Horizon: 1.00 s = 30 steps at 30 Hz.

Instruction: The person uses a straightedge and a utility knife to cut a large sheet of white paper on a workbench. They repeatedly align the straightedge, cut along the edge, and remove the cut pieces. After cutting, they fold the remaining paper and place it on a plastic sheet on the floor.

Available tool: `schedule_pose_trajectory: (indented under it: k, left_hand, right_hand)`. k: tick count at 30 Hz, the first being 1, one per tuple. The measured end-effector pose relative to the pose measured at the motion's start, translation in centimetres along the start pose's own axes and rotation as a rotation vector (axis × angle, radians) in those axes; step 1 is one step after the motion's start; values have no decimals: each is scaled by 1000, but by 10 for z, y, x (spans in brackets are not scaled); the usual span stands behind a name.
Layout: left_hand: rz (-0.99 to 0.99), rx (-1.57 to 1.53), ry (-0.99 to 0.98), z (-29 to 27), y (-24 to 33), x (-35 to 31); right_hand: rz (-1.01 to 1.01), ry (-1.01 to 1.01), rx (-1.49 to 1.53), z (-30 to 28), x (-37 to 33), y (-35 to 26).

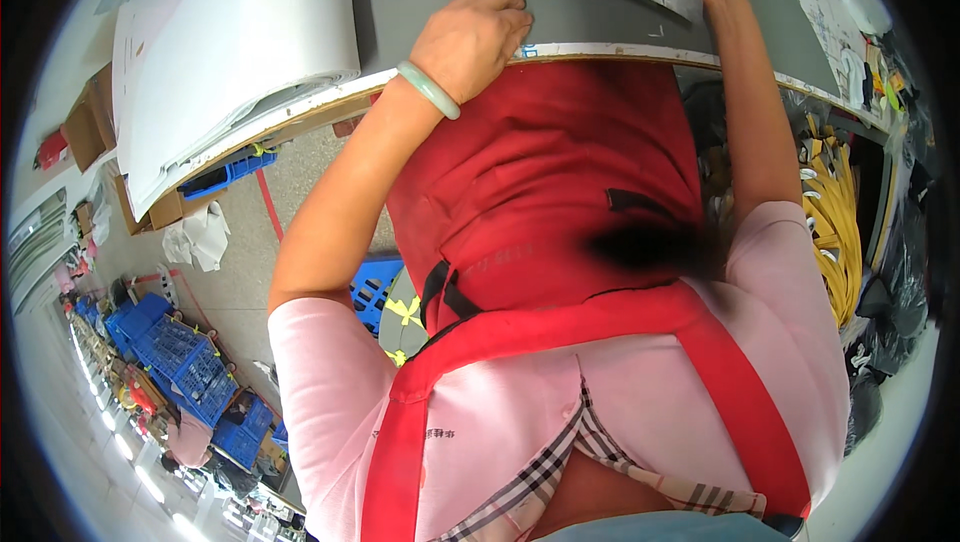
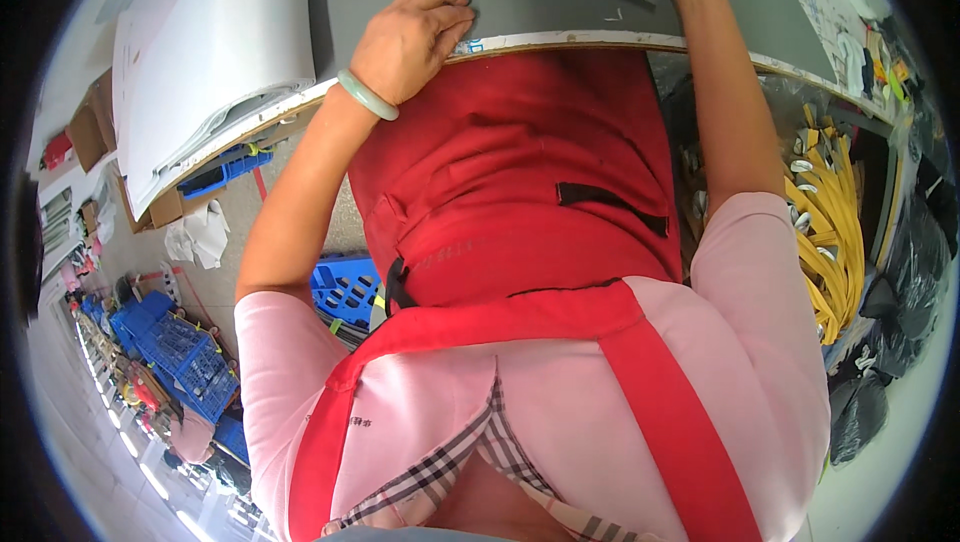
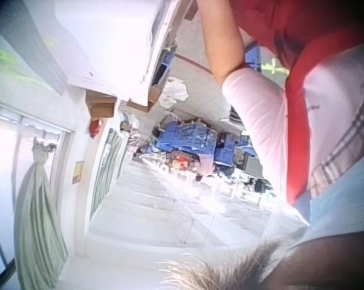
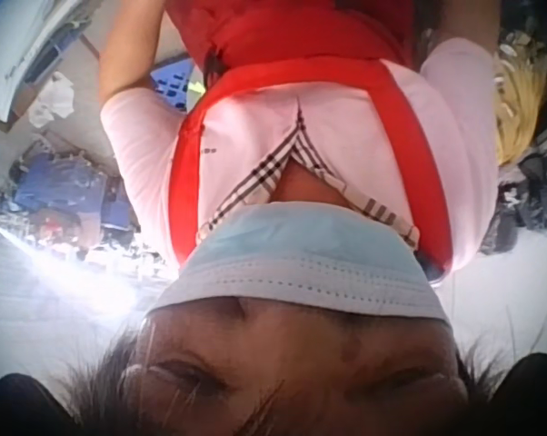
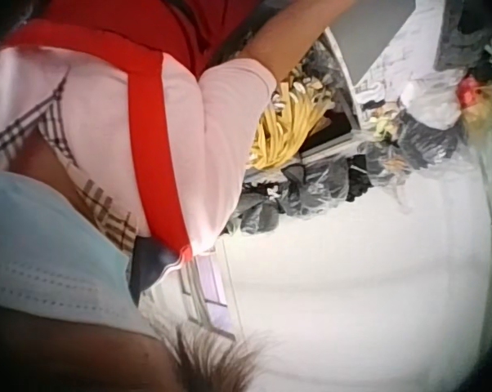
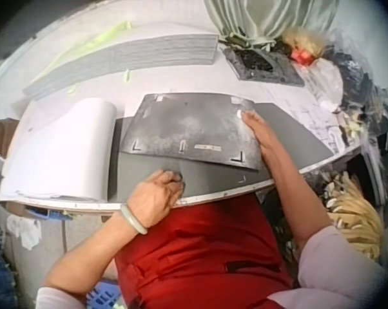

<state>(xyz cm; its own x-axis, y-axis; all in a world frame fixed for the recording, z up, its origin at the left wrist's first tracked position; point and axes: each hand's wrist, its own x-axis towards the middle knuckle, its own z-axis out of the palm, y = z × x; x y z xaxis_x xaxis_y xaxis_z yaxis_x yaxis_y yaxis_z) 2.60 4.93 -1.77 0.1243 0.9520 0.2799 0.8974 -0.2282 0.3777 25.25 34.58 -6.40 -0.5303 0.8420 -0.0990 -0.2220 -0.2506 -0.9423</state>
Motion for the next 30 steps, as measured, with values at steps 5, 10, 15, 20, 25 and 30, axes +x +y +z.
schedule_pose_trajectory:
  k: [5, 10, 15, 20, 25, 30]
  left_hand:
    - [15, 24, -54, -7, 6, 5]
    - [44, 49, -66, -7, 4, 7]
    - [65, 38, -89, -10, 5, 7]
    - [65, 52, -113, -13, 8, 7]
    - [75, 52, -120, -13, 7, 7]
    - [76, 58, -122, -11, 5, 6]
  right_hand:
    - [-31, 23, -50, 1, -5, -2]
    - [-35, 58, -77, 4, -5, -2]
    - [-25, 62, -66, 8, -10, -3]
    - [-20, 33, -64, 8, -9, -3]
    - [-19, 21, -49, 8, -8, -1]
    - [-29, 11, -40, 12, -11, -3]
